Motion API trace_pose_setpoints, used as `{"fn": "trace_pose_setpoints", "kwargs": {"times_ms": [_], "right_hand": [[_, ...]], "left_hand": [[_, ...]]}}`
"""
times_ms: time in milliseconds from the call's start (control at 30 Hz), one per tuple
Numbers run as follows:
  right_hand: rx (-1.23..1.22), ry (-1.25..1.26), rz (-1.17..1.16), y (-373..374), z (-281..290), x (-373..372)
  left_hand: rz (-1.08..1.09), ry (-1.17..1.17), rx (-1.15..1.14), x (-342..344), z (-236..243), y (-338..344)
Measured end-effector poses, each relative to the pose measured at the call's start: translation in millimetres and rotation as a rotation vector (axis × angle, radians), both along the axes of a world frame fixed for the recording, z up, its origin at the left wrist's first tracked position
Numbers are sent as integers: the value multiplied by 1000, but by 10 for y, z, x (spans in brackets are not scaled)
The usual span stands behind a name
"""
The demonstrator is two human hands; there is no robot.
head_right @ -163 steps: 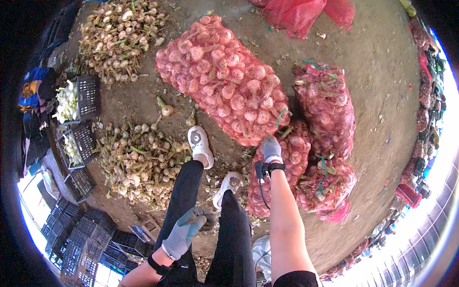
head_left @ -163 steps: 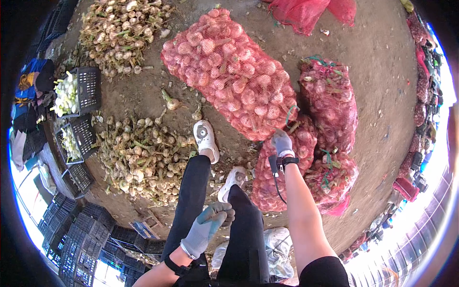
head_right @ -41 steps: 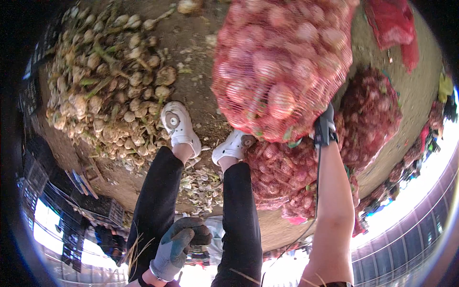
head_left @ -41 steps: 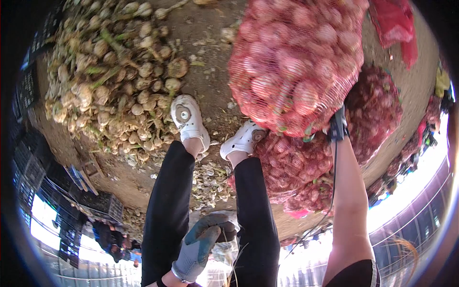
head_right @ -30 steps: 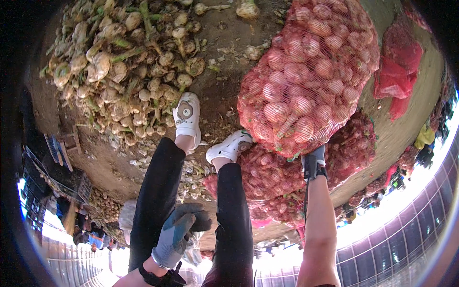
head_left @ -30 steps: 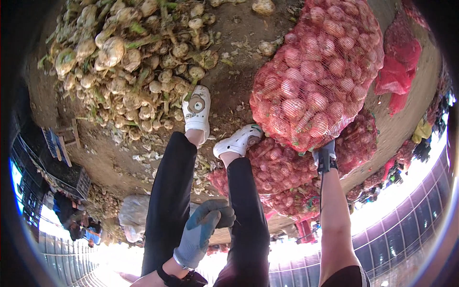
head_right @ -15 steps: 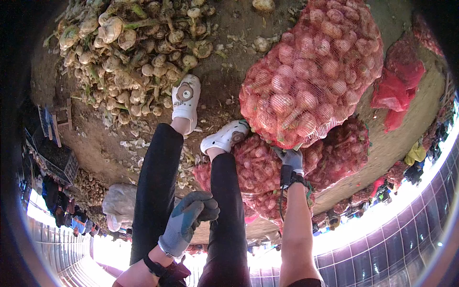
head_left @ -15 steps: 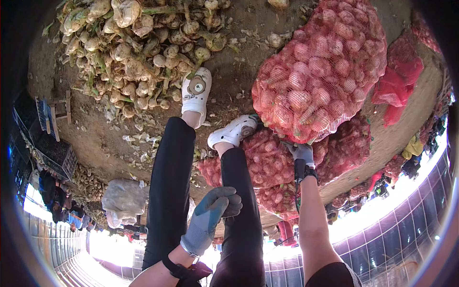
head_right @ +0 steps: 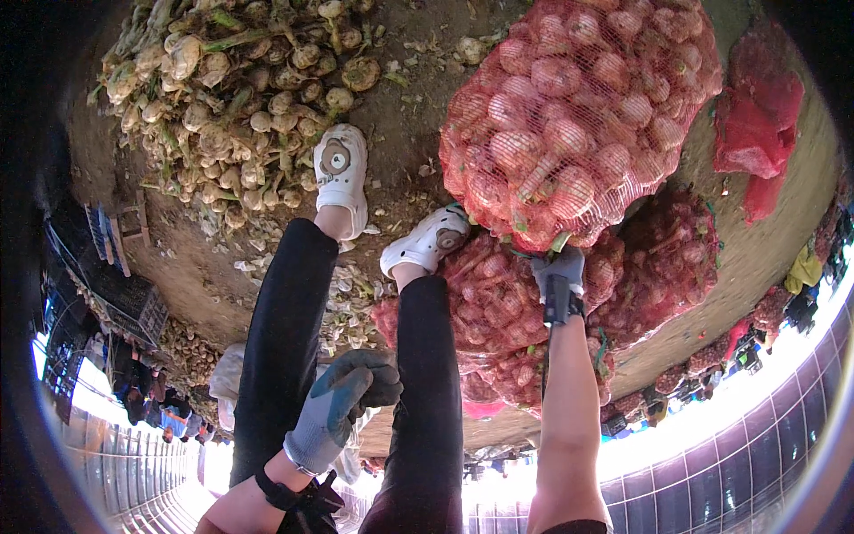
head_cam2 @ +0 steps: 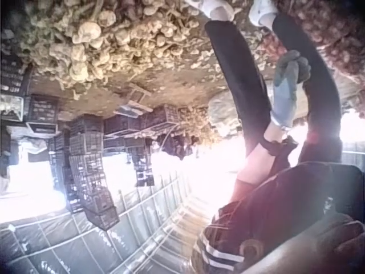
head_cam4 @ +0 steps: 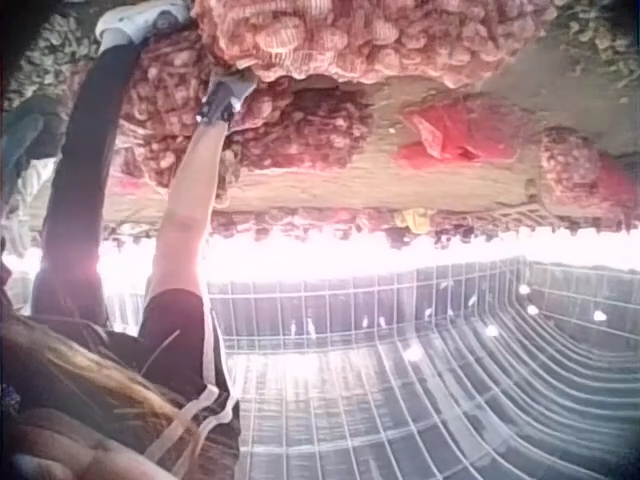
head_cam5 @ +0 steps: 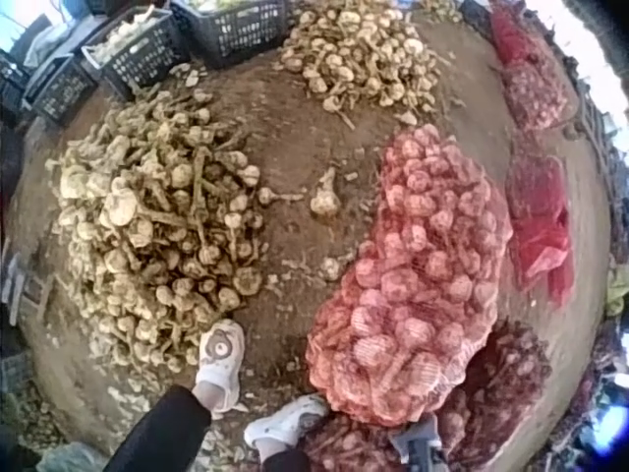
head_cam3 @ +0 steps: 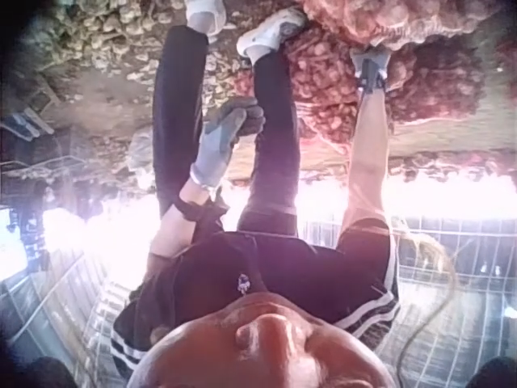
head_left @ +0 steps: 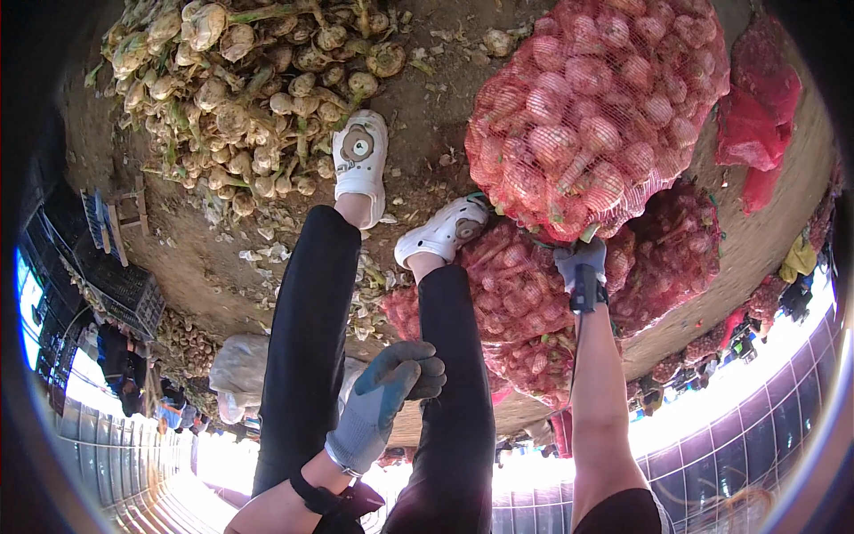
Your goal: Emptying mesh sacks of red onions and trimming them with a cleaver tool.
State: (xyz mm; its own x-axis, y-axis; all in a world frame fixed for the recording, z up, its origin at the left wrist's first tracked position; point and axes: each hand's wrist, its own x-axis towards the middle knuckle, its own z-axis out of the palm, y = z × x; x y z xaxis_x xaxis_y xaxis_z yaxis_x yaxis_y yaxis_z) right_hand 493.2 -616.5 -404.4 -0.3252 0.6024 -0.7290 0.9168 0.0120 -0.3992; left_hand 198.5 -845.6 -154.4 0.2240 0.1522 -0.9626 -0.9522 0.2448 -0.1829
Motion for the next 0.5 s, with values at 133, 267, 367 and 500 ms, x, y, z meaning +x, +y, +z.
{"fn": "trace_pose_setpoints", "kwargs": {"times_ms": [133,267,367,500], "right_hand": [[146,-1,213,-32,-245,357],[96,-40,243,546,-379,1174],[74,-312,436,-91,-379,453],[185,-517,899,106,252,-84]], "left_hand": [[-44,12,4,42,-2,5],[-1,-7,90,123,10,160],[-44,42,17,-2,24,4],[38,9,83,-155,42,87]]}}
